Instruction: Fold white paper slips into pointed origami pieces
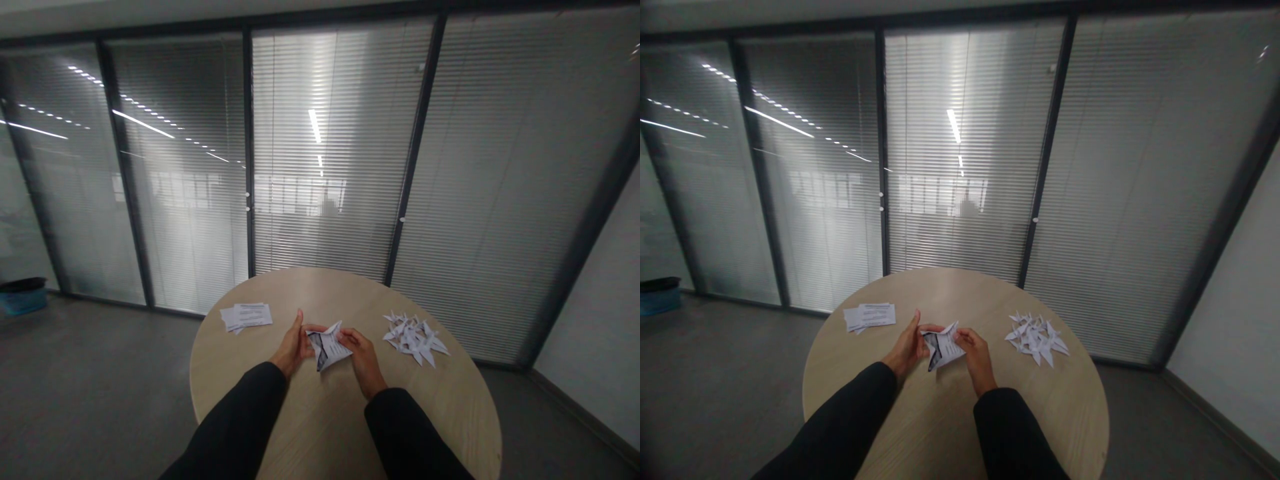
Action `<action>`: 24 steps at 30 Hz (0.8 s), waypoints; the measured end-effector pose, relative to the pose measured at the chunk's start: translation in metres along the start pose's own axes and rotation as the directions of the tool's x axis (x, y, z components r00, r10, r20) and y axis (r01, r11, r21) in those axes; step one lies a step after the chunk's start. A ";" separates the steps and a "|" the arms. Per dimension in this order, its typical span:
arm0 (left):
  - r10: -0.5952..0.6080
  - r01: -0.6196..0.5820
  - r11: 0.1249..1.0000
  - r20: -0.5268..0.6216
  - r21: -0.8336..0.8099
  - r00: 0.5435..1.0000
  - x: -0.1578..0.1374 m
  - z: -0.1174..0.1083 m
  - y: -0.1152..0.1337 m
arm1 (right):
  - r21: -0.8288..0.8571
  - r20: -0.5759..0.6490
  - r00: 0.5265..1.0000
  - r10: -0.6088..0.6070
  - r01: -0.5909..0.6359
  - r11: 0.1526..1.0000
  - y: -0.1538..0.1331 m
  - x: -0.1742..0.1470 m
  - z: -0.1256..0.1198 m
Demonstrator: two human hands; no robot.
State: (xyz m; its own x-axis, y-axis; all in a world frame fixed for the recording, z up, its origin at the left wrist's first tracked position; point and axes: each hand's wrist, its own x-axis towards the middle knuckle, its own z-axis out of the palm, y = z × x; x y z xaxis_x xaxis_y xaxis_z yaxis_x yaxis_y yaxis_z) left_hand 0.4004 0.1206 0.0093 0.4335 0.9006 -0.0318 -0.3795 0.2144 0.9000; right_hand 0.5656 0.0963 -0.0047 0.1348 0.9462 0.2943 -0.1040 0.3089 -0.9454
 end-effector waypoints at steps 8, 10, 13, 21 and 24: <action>0.111 -0.121 0.983 0.079 0.139 0.991 -0.001 -0.002 -0.005 | 0.061 0.115 0.990 0.083 -0.090 0.994 0.002 -0.002 0.001; 0.114 -0.122 0.983 0.067 0.136 0.991 -0.003 -0.001 -0.004 | 0.100 0.159 0.981 0.108 -0.125 0.987 0.002 -0.003 0.002; 0.106 -0.112 0.986 0.056 0.124 0.993 -0.005 0.000 -0.002 | 0.165 0.209 0.966 0.153 -0.189 0.968 0.003 -0.004 0.003; 0.093 -0.106 0.989 0.124 0.099 0.988 -0.001 -0.002 -0.006 | 0.261 0.321 0.928 0.188 -0.278 0.925 0.007 -0.003 0.002; 0.115 -0.131 0.971 0.089 0.198 0.989 0.002 -0.006 -0.008 | 0.257 0.349 0.914 0.205 -0.304 0.917 0.007 -0.003 0.001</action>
State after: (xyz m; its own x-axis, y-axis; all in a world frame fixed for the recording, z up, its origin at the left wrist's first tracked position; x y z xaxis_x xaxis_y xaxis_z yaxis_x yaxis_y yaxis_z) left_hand 0.3992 0.1227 -0.0001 0.4577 0.8822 0.1106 -0.2634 0.0157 0.9646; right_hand 0.5630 0.0957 -0.0123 -0.2419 0.9624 0.1239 -0.3896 0.0206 -0.9208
